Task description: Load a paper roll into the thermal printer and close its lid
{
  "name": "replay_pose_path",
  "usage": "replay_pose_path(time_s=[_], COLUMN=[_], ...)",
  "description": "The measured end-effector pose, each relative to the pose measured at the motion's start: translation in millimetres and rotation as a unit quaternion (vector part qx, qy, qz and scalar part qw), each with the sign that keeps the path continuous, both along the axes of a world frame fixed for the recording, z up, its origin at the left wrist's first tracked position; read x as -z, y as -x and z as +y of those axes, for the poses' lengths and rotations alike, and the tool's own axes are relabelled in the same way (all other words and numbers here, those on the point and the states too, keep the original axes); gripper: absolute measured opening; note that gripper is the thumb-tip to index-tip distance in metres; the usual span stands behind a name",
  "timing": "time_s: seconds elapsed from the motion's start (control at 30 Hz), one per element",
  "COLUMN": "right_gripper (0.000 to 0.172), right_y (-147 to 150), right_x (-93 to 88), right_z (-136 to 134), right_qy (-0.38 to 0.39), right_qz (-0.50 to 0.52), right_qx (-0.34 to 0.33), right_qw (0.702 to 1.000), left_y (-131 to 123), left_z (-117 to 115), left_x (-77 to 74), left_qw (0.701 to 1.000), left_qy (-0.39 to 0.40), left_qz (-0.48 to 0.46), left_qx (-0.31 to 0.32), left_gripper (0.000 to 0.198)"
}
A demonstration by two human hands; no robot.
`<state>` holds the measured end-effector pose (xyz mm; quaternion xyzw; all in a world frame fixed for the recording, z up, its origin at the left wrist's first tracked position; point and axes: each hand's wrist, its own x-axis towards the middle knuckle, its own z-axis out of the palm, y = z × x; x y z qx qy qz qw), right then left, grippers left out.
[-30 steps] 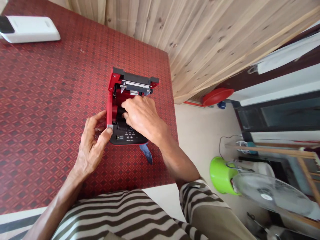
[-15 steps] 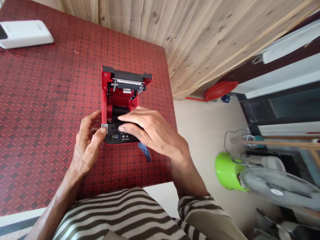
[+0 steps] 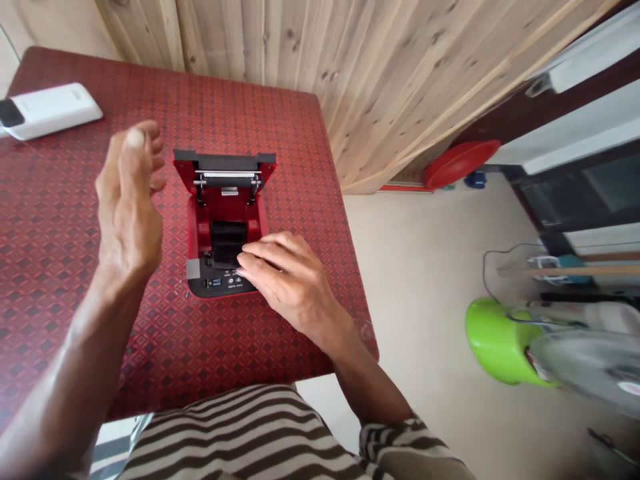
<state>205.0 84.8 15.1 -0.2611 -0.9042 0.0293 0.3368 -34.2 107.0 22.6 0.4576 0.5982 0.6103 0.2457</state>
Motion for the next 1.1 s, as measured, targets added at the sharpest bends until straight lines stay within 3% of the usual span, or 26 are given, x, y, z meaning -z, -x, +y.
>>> replay_pose_path(time_s=[0.13, 0.2, 0.3, 0.43, 0.6, 0.77, 0.97, 1.1], right_gripper=[0.008, 0.008, 0.009, 0.009, 0.009, 0.011, 0.005, 0.007], right_y=[1.5, 1.7, 1.1, 1.2, 3.5, 4.4, 5.7, 5.0], right_x=[4.9, 5.2, 5.6, 9.0, 11.7, 12.3, 13.7, 17.7], right_z=[-4.3, -7.3, -11.8, -16.9, -22.2, -24.3, -22.8, -22.7], right_qy=[-0.038, -0.043, -0.044, -0.033, 0.006, 0.057, 0.052, 0.041], right_qz=[0.015, 0.014, 0.015, 0.029, 0.059, 0.057, 0.079, 0.09], right_qx=[0.021, 0.031, 0.045, 0.056, 0.089, 0.099, 0.099, 0.097], right_qw=[0.999, 0.998, 0.998, 0.997, 0.994, 0.992, 0.991, 0.99], left_y=[-13.4, -18.1, -18.5, -16.9, -26.7, -37.0, -39.4, -37.6], left_z=[30.9, 26.5, 1.9, -39.0, -64.0, -62.7, -60.5, -61.0], left_x=[-13.9, -12.9, -3.5, 17.4, 30.5, 22.4, 22.7, 25.8], left_qw=[0.997, 0.996, 0.998, 0.995, 0.976, 0.954, 0.96, 0.962], left_qy=[-0.045, -0.05, -0.026, 0.071, 0.154, 0.195, 0.182, 0.176], left_qz=[-0.064, -0.073, -0.046, -0.034, -0.139, -0.21, -0.203, -0.205], left_qx=[0.009, 0.018, 0.036, 0.059, 0.061, 0.084, 0.067, 0.049], left_gripper=[0.04, 0.019, 0.004, 0.059, 0.086, 0.07, 0.058, 0.061])
